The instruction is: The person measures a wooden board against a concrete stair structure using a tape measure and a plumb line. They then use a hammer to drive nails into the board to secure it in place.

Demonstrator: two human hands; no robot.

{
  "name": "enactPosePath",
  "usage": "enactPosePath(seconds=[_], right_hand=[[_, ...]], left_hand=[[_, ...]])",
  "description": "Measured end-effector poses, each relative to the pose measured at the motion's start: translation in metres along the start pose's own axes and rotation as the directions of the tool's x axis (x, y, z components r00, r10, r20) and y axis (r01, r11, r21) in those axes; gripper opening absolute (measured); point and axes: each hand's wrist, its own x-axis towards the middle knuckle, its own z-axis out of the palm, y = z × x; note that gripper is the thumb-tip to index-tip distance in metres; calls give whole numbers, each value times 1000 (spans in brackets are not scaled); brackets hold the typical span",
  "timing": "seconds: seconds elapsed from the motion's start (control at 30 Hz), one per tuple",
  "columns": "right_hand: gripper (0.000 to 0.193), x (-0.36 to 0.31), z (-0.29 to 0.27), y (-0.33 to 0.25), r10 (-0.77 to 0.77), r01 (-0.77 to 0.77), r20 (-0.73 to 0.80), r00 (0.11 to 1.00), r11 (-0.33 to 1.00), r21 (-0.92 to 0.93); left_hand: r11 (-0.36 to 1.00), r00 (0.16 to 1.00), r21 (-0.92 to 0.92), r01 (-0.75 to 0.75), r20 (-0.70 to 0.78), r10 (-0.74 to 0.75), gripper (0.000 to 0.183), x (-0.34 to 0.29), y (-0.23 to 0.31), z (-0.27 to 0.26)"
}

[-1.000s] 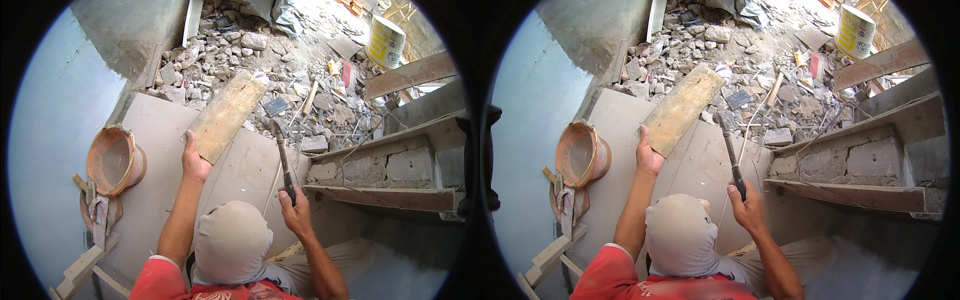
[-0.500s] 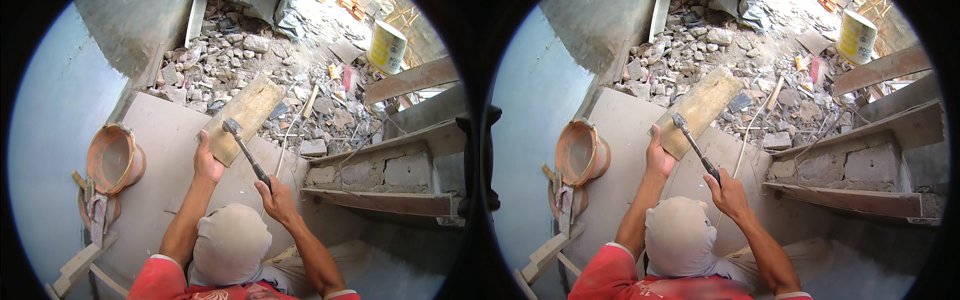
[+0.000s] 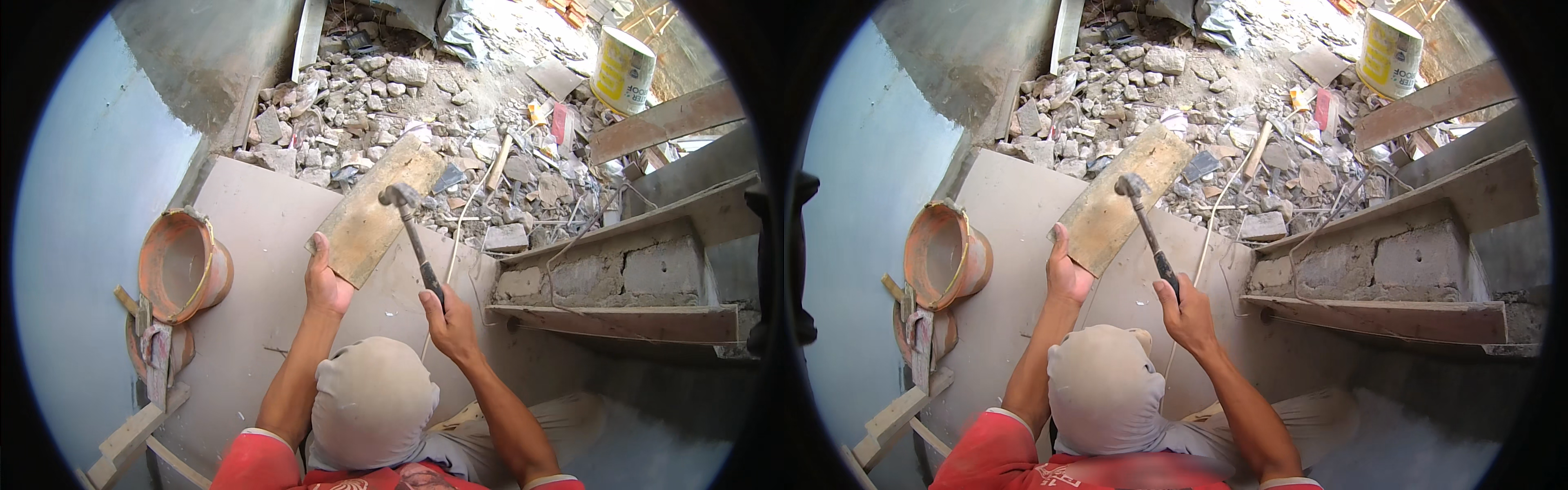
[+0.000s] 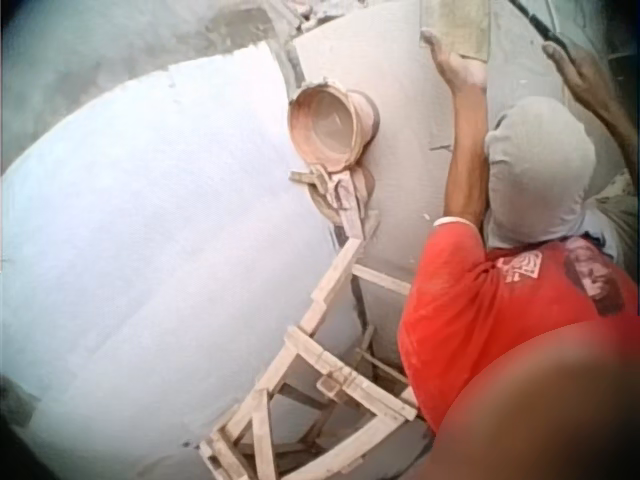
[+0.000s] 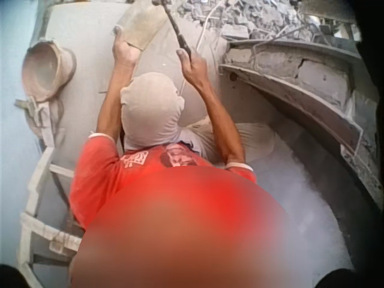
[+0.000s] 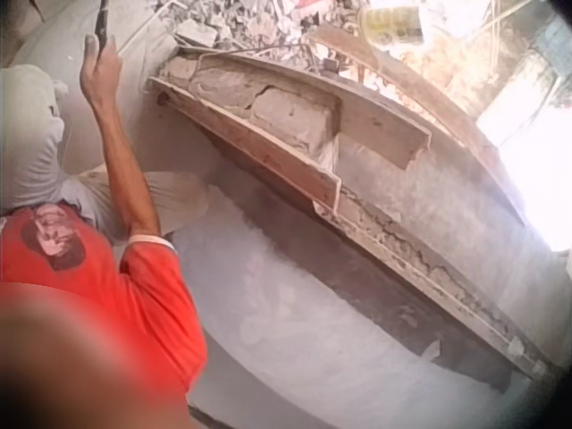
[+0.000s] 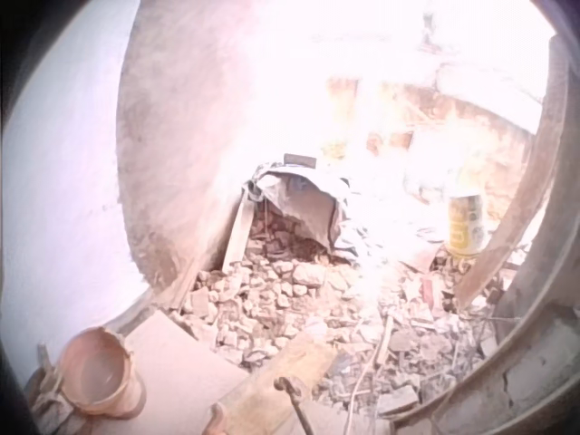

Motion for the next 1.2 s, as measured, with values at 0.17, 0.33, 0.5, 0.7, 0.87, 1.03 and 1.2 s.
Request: enactPosePath(seconds=[0.17, 0.33, 0.5, 0.7, 0.87, 1.03, 1.2], right_hand=[[41, 33, 18, 18, 69, -37, -248, 966, 991, 130], [35, 56, 46, 28, 85, 1, -292, 953, 959, 284], [26, 48, 35, 29, 60, 22, -236, 970, 943, 331], [25, 42, 43, 9, -50, 119, -192, 980, 922, 369], [33, 45, 14, 3, -137, 133, -191, 972, 991, -36], [26, 42, -19, -13, -438, 433, -206, 875, 898, -71], [24, 58, -24, -18, -554, 532, -206, 807, 832, -154]], left_hand=[[995, 996, -52, 88, 7, -88, 64, -33, -6, -24], [973, 969, 43, 228, 90, -231, 66, -55, -15, -40], [866, 894, 421, 272, 224, -389, 82, -44, 34, -51], [671, 935, 720, 175, 92, -342, 78, 30, 33, -2], [656, 961, 754, 34, 156, -229, 56, 54, 31, 43], [542, 953, 836, 91, 84, -290, 45, 69, 48, 57], [558, 956, 824, 97, 78, -282, 43, 69, 53, 59]])
